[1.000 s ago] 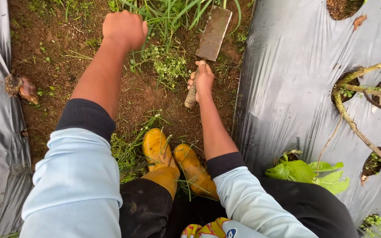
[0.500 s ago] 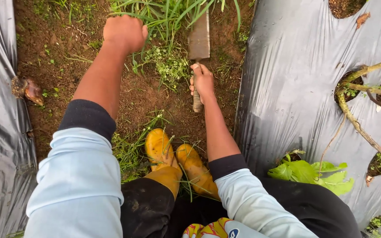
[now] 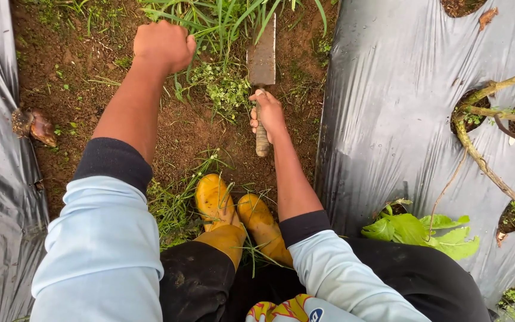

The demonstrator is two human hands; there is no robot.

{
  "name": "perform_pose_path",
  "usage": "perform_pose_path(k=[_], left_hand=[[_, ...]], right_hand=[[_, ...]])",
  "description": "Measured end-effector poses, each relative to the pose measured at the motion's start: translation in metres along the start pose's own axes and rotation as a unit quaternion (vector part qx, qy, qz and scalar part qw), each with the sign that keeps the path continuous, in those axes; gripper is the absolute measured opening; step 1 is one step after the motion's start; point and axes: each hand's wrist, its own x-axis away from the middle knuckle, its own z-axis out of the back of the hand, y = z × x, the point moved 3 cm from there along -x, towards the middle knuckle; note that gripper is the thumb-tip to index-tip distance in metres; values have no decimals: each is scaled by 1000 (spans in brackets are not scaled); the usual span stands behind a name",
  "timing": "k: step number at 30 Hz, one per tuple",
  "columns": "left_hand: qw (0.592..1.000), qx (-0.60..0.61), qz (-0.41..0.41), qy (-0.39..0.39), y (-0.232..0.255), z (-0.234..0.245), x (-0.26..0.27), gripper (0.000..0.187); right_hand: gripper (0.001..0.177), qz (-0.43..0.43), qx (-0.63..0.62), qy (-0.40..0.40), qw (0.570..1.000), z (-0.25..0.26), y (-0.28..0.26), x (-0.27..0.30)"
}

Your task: The person uses a hand hoe to cut and remove weeds growing along the edge of a plastic-covered garden bed. They repeatedly chop the grass and pull the clumps away by hand, clearing the soil between the rows.

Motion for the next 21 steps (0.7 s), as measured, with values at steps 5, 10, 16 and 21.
perform_pose_path(k=[5, 10, 16, 21], left_hand=[[1000, -6, -4, 10, 1, 3, 2, 69], [1000, 3, -6, 10, -1, -2, -4, 72], [999, 25, -31, 11, 5, 2, -8, 66], [997, 63, -40, 5, 4, -4, -16, 57]], right_hand=[[26, -18, 12, 5, 1000, -6, -3, 10], [33, -46, 64, 47, 996, -18, -9, 17], [39, -24, 105, 89, 990, -29, -14, 8], [36, -10, 92, 88, 992, -40, -31, -23]])
